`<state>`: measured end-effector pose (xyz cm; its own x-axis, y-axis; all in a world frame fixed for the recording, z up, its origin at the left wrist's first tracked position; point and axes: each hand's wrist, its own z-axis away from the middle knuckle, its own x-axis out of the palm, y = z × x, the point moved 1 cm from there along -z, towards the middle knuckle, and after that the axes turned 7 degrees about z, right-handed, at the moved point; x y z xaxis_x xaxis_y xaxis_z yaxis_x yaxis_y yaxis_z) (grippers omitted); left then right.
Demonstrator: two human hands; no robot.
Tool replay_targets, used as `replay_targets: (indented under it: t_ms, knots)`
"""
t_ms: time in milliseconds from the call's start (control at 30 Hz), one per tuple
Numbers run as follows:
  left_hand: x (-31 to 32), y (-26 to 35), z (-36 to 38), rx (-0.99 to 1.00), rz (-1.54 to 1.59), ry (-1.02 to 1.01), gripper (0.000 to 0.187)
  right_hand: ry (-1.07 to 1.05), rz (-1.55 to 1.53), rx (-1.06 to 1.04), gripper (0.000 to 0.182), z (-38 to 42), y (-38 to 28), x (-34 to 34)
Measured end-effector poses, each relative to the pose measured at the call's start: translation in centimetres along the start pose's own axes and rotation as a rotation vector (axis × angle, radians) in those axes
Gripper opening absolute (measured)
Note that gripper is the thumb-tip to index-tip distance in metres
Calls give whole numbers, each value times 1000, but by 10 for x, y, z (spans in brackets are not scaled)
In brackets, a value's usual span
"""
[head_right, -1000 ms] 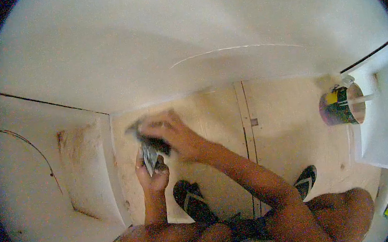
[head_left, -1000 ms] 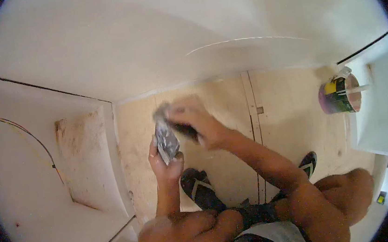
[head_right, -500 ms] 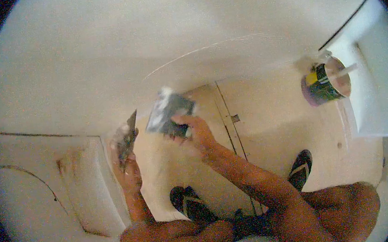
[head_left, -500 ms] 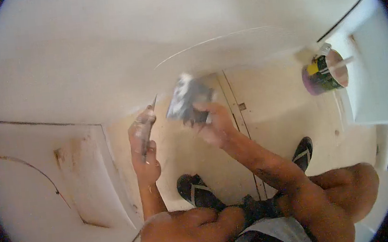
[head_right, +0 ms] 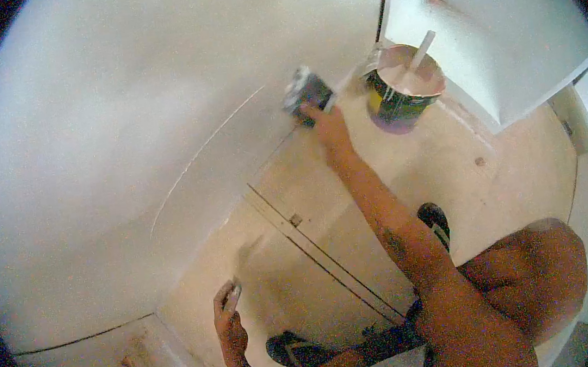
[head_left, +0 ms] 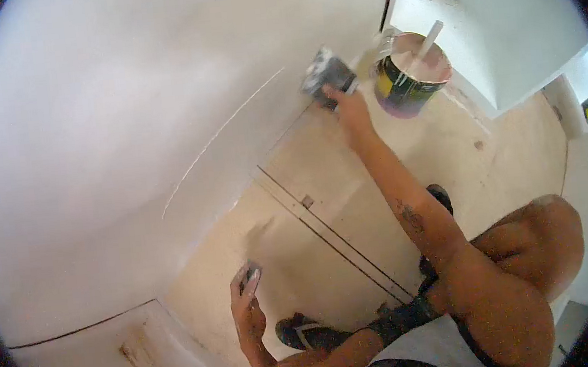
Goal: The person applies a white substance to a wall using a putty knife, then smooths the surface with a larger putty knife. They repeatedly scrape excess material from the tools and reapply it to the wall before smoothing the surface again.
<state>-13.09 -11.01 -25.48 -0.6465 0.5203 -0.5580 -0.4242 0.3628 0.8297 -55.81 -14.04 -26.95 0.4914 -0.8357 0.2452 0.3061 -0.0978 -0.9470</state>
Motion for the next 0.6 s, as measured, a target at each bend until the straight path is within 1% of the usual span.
replay_targets:
  t_ms: [33,67,100,167,200,267,300,367,400,500,567,600]
  knots:
    - [6,-1,3,-19,61,47,57,78,125,-78,41,-24,1,-17]
    - [9,0,7,-25,141,34,64,207,278,-109,42,-33,-14,-21]
    - [12,2,10,-29,139,23,64,337,434,-137,43,-43,-24,-24]
    - [12,11,13,-131,171,24,68,343,429,-410,44,-81,-23,-32]
    - [10,6,17,-97,56,14,63,351,418,-398,44,-94,-26,-32]
    - [7,7,21,-123,43,24,60,331,414,-635,37,-107,-36,-22]
    - [5,7,24,-149,46,47,58,338,408,-626,37,-104,-36,-15]
    - [5,-3,31,-155,87,75,59,428,453,-805,40,-94,-35,4]
    - [7,-4,32,-164,138,109,60,432,457,-801,40,-88,-28,13]
    - [11,-3,26,-209,156,73,63,403,472,-765,41,-61,-12,21]
    - [13,1,17,-161,121,38,64,161,404,-704,38,-46,-14,17]
    - [13,2,15,-122,87,7,64,241,373,-706,36,-60,-3,12]
